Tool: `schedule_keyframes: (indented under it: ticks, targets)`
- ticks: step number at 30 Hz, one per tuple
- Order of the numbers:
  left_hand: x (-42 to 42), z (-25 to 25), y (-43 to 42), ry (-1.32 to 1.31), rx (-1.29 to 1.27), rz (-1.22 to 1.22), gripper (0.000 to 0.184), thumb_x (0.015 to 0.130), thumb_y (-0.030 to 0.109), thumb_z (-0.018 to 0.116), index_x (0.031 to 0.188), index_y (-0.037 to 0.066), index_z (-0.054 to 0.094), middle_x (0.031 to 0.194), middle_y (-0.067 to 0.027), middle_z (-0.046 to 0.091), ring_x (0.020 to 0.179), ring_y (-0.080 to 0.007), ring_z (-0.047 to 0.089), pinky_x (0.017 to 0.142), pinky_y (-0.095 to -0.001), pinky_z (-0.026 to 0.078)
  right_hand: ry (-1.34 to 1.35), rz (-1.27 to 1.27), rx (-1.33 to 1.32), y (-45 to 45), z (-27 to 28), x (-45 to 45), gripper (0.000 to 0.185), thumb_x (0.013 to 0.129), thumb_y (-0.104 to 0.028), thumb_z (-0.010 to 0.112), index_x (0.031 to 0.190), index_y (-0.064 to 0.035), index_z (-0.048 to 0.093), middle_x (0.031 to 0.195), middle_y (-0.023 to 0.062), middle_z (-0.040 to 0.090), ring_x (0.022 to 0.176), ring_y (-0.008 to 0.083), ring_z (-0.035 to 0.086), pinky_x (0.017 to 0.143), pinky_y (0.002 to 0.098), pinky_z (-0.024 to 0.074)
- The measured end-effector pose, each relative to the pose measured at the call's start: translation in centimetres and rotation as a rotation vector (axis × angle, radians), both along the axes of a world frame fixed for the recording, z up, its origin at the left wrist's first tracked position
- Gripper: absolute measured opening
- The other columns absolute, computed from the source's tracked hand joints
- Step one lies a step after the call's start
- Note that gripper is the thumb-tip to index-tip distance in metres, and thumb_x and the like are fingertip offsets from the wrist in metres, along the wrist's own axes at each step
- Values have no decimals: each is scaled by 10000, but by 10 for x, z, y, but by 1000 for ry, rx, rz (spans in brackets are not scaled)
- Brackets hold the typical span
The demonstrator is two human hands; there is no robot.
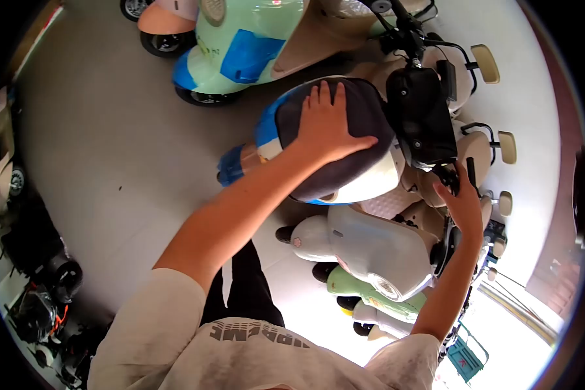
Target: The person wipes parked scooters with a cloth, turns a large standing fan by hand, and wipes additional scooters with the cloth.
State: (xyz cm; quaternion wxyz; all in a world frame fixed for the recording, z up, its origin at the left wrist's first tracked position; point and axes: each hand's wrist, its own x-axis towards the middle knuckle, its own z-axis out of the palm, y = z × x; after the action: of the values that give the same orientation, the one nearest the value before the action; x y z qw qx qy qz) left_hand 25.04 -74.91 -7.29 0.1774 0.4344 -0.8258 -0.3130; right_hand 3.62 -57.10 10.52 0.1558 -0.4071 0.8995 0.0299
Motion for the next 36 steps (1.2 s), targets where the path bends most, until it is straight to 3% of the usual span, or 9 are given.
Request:
schedule_keyframes:
  ticks: [5, 9, 13, 19, 26, 29, 31, 33, 36]
  targets:
    - [0, -28, -45, 31, 240, -144, 1376, 641, 874, 654, 1570, -34, 199, 1594, -338, 215, 1496, -464, 211, 1220, -467, 224, 65, 25, -10, 36, 18, -19, 904, 783, -414, 816, 1512, -69, 407, 1347, 191, 597, 1208, 337, 604, 999, 429, 481]
    - [16, -67, -90, 204, 537, -304, 1391, 656, 907, 609, 1582, -27, 157, 1621, -321, 144, 1523, -432, 140, 1235, -458, 191, -17, -24, -25, 72, 7, -27, 858, 809, -431, 820, 1478, -69, 424, 1242, 130, 619, 1106, 262, 610, 971, 365, 474]
    - [29, -89, -77, 293, 650, -177, 1343, 691, 865, 633, 1576, -35, 176, 1618, -325, 148, 1527, -426, 128, 1236, -460, 186, -142, -18, -353, 83, -22, -29, 691, 801, -360, 828, 1337, -97, 479, 1068, 73, 595, 942, 195, 566, 875, 316, 481]
    - [49, -2, 28, 141, -53, -122, 1183, 702, 606, 809, 1528, -59, 284, 1573, -337, 239, 1480, -502, 205, 1201, -551, 214, -18, -6, -408, 88, -27, -33, 711, 763, -298, 840, 1340, -94, 479, 1002, 77, 634, 875, 207, 620, 837, 346, 517]
    - [13, 20, 40, 10, -184, -51, 1243, 637, 656, 819, 1473, -119, 323, 1490, -400, 313, 1432, -509, 295, 1186, -573, 226, -212, -11, -408, 98, -16, -46, 824, 767, -370, 826, 1442, -114, 430, 1178, 102, 608, 1034, 216, 601, 947, 346, 482]
    - [2, 5, 4, -40, -89, -85, 1298, 683, 780, 717, 1495, -129, 272, 1501, -418, 291, 1436, -527, 285, 1182, -545, 262, -516, -95, -404, 108, -13, -55, 884, 706, -162, 709, 1522, -137, 370, 1329, 70, 547, 1217, 215, 528, 1095, 330, 372]
    - [-2, -13, -29, -61, -38, -89, 1337, 687, 844, 653, 1515, -124, 246, 1526, -400, 283, 1462, -486, 275, 1185, -532, 267, -588, -166, -357, 107, -10, -65, 891, 679, -111, 674, 1517, -133, 371, 1325, 64, 547, 1227, 213, 521, 1107, 329, 359]
    - [-2, -32, -64, 29, 342, -139, 1356, 674, 905, 588, 1533, -90, 254, 1577, -320, 281, 1503, -424, 228, 1214, -517, 197, -648, -230, -316, 108, -6, -71, 903, 651, -60, 638, 1512, -129, 373, 1322, 57, 548, 1237, 211, 514, 1120, 327, 345]
    - [1, -64, -74, 68, 313, -103, 1316, 690, 922, 545, 1554, -34, 277, 1611, -242, 281, 1531, -388, 167, 1230, -512, 140, -649, -215, -285, 108, -12, -77, 904, 620, 126, 578, 1471, -116, 392, 1259, 44, 573, 1172, 191, 552, 1070, 298, 392]
